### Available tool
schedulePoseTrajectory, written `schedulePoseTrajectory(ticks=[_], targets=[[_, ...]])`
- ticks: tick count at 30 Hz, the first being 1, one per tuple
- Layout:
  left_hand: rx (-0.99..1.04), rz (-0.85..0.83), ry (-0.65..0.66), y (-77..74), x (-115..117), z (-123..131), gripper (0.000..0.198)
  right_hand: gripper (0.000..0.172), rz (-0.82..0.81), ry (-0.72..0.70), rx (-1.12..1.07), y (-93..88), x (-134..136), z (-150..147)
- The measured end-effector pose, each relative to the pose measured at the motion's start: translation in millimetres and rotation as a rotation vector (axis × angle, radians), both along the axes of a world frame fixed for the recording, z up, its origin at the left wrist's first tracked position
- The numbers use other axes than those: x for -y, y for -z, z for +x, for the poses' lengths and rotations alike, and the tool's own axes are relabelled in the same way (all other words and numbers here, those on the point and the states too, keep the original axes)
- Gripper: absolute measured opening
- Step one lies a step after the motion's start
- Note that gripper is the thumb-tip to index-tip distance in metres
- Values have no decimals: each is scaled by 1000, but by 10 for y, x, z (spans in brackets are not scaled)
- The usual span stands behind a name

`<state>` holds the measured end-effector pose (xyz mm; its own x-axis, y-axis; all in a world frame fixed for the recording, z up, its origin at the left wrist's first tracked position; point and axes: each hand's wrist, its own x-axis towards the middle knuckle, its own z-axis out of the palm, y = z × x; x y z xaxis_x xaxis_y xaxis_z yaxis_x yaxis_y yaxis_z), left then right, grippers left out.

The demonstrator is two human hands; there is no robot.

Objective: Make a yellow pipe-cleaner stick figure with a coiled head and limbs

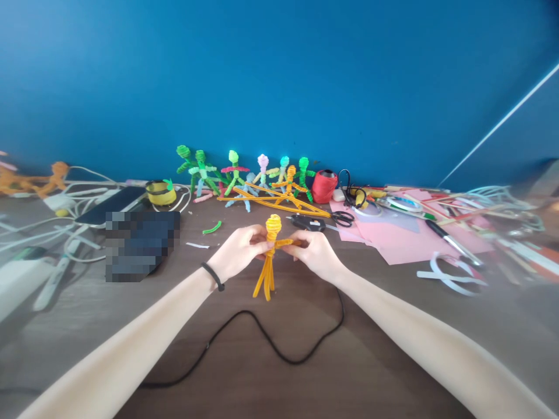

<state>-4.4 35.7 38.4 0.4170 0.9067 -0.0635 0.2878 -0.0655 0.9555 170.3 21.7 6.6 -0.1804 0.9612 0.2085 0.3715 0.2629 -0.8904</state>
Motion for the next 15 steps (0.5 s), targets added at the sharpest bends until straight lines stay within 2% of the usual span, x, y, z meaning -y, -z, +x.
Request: schedulePoseTrajectory(ticks=[5, 10, 15], targets=[[-16, -63, 65, 5, -1, -5, 16, 9, 2, 1, -2, 29, -13, 6], [-44, -92, 94, 14, -4, -17, 15, 15, 56, 24, 35, -9, -5, 26], [-106, -82, 132, 4, 2, -18, 15, 17, 106, -30, 62, -33, -23, 69]])
